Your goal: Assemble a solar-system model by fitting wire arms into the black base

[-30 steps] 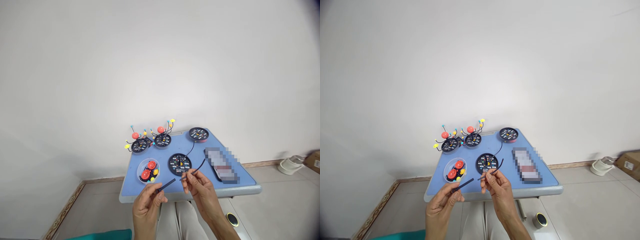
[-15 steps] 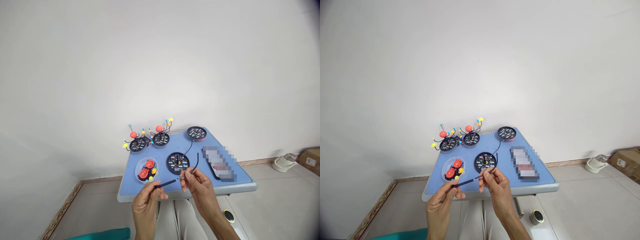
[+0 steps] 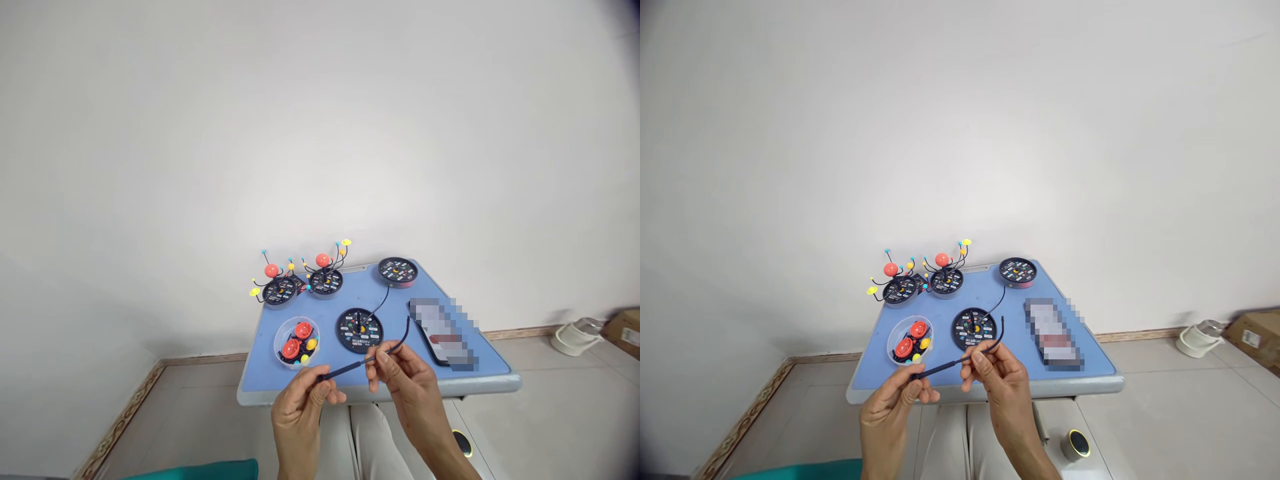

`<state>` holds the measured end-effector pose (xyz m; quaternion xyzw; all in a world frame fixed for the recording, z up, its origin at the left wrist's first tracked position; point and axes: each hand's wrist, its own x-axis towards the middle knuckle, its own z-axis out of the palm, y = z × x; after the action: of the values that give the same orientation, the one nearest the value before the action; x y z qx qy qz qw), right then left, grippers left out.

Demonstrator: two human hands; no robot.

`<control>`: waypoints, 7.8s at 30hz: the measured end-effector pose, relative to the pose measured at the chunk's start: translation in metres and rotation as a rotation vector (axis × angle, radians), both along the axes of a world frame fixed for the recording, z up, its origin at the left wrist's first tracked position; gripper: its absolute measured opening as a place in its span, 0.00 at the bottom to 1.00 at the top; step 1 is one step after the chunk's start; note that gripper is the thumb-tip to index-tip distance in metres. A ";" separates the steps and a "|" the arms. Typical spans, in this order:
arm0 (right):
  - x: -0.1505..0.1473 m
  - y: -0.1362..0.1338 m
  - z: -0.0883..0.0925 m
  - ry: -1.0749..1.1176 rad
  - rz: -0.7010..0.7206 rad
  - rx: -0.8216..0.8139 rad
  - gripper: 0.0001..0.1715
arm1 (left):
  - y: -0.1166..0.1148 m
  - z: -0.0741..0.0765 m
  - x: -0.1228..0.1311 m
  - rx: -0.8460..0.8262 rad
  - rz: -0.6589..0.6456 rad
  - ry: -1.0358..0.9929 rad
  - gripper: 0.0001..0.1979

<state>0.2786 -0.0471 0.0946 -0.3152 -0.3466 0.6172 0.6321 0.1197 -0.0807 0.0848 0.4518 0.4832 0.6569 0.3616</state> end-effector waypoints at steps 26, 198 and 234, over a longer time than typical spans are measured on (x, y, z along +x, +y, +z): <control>0.003 0.011 -0.011 -0.095 -0.095 0.011 0.12 | 0.016 -0.015 0.008 0.066 -0.032 0.223 0.12; -0.068 0.124 0.004 -0.799 0.186 0.157 0.13 | 0.141 -0.007 -0.097 -0.246 -0.213 0.658 0.09; -0.053 0.063 -0.041 -1.455 -0.202 1.233 0.18 | 0.065 -0.009 -0.051 -0.515 -0.557 -0.208 0.17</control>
<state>0.2258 0.0157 0.0532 -0.2615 -0.8893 -0.0779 0.3671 0.0689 -0.0161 0.0762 0.3911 0.4521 0.4330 0.6746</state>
